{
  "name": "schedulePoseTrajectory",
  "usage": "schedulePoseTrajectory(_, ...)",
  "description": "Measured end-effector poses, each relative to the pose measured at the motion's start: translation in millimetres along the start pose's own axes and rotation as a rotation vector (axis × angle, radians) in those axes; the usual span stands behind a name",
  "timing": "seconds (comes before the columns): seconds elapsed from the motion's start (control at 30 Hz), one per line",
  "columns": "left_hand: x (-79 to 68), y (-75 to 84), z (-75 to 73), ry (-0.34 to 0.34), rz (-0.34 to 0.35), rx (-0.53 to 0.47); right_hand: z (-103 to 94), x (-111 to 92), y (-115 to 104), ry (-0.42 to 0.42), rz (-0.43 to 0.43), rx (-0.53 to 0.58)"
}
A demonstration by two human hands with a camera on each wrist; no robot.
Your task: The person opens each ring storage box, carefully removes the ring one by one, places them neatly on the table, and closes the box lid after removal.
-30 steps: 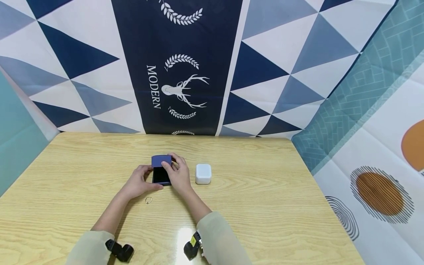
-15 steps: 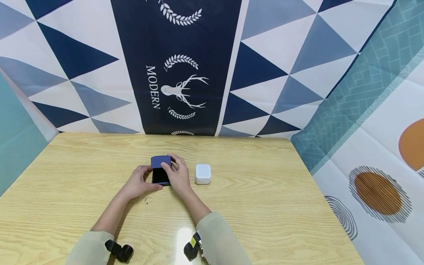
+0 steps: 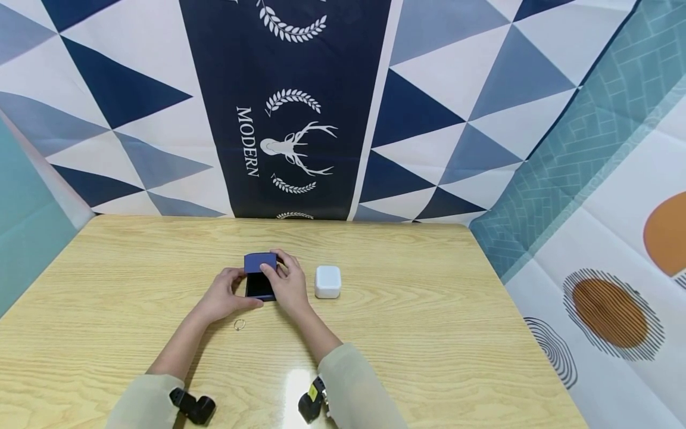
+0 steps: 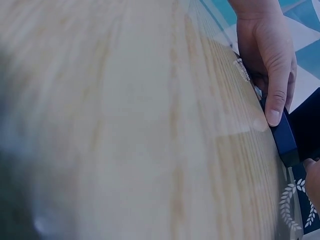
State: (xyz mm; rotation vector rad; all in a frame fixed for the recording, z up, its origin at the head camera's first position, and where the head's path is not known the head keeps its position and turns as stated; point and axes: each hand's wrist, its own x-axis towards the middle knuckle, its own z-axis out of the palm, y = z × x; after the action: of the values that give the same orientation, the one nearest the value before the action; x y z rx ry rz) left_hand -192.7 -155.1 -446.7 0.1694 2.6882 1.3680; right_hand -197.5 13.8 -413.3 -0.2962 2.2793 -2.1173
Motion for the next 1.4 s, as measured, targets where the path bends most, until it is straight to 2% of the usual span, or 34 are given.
schedulePoseTrajectory(0.5,-0.5,0.8,0.3,-0.004,-0.002,-0.013,-1.0,-1.6,0.2,-0.016,-0.001,0.034)
schedulePoseTrajectory(0.87,-0.2,0.5,0.7,0.000,-0.001,-0.017,-0.7,-1.2,1.2,0.001,-0.009,0.028)
schedulePoseTrajectory(1.4,-0.2,-0.1,1.1,-0.002,-0.003,-0.026,1.0,-2.6,3.5,0.014,-0.009,0.079)
